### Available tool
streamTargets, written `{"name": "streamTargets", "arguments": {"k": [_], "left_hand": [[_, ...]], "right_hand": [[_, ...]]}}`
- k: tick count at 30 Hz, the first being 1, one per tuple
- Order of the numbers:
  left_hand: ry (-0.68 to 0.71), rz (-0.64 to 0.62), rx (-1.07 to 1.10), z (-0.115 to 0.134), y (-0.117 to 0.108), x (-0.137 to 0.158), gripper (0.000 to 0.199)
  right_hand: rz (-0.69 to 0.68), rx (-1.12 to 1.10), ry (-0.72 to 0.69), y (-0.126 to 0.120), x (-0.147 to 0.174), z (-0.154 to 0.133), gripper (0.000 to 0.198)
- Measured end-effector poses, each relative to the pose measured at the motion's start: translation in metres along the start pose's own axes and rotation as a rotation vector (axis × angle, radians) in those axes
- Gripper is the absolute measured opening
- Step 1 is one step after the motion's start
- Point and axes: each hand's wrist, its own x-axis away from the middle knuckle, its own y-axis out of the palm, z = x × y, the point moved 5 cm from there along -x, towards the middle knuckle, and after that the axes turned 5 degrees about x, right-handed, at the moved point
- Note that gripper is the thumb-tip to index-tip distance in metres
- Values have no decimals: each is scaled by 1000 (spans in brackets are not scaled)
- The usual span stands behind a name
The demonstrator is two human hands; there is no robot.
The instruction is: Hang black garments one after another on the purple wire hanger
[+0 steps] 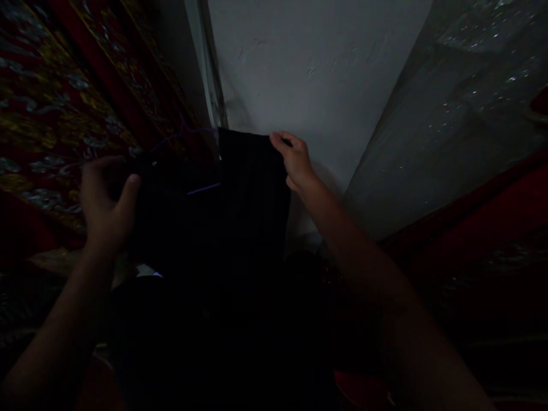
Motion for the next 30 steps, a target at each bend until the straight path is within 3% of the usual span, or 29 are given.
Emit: {"name": "streamTargets", "arguments": {"k": [3, 7, 11, 19, 22, 25, 27, 30], "left_hand": [[78, 31, -172, -4, 4, 16, 65], [71, -37, -155, -2, 21, 36, 66], [105, -117, -117, 9, 43, 55, 54], [203, -207, -65, 22, 78, 113, 46], [264, -221, 48, 27, 88, 146, 36], [328, -324, 244, 35, 101, 176, 29], [272, -396, 368, 36, 108, 188, 24], [-34, -329, 428, 27, 113, 190, 12]], "right_hand": [[48, 29, -28, -8, -17, 0, 39], [64, 37, 4, -7, -13, 8, 36], [157, 9, 50, -18, 10, 19, 37], [339, -2, 183, -75, 78, 43, 31], [355, -62, 280, -77, 95, 54, 34], [365, -133, 345, -72, 102, 67, 40], [386, -155, 354, -68, 104, 74, 43], [406, -139, 341, -61, 111, 83, 42]]}}
